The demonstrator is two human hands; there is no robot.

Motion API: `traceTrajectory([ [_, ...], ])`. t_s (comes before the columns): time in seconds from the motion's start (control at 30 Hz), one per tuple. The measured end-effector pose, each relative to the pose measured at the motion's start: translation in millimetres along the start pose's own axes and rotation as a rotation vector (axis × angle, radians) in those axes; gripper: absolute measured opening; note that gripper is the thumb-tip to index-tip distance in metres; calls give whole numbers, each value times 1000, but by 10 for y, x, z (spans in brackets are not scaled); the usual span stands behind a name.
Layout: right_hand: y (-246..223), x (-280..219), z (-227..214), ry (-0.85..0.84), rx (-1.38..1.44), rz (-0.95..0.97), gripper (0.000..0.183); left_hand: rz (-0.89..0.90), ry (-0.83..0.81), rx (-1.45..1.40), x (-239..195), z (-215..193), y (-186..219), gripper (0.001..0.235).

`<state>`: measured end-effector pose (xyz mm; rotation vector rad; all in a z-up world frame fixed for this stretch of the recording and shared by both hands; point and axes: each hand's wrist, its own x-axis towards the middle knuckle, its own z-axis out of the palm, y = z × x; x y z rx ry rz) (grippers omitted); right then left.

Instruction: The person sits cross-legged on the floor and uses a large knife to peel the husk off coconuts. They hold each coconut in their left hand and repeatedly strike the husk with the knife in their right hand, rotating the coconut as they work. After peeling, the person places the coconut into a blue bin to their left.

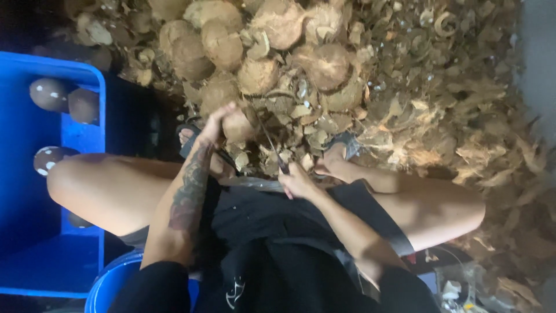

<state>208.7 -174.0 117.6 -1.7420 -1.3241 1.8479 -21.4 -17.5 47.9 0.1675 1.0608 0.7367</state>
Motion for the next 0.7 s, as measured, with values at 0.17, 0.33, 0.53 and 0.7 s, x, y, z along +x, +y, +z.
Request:
traceTrajectory([
  [0.17, -468, -507, -27, -6, 284, -175, 25, 33, -54, -217, 244, -194, -263, 71],
  [0.33, -867, -698, -76, 301, 219, -976, 15, 33, -110, -188, 298, -279, -266, 79],
  [0.53, 231, 20, 84, 174, -231, -24, 29, 45, -136, -87, 139, -117, -169, 71],
  [0.7, -166, -254, -35, 155, -7, 82, 29, -35, -101, -118, 350, -336, -241, 80],
])
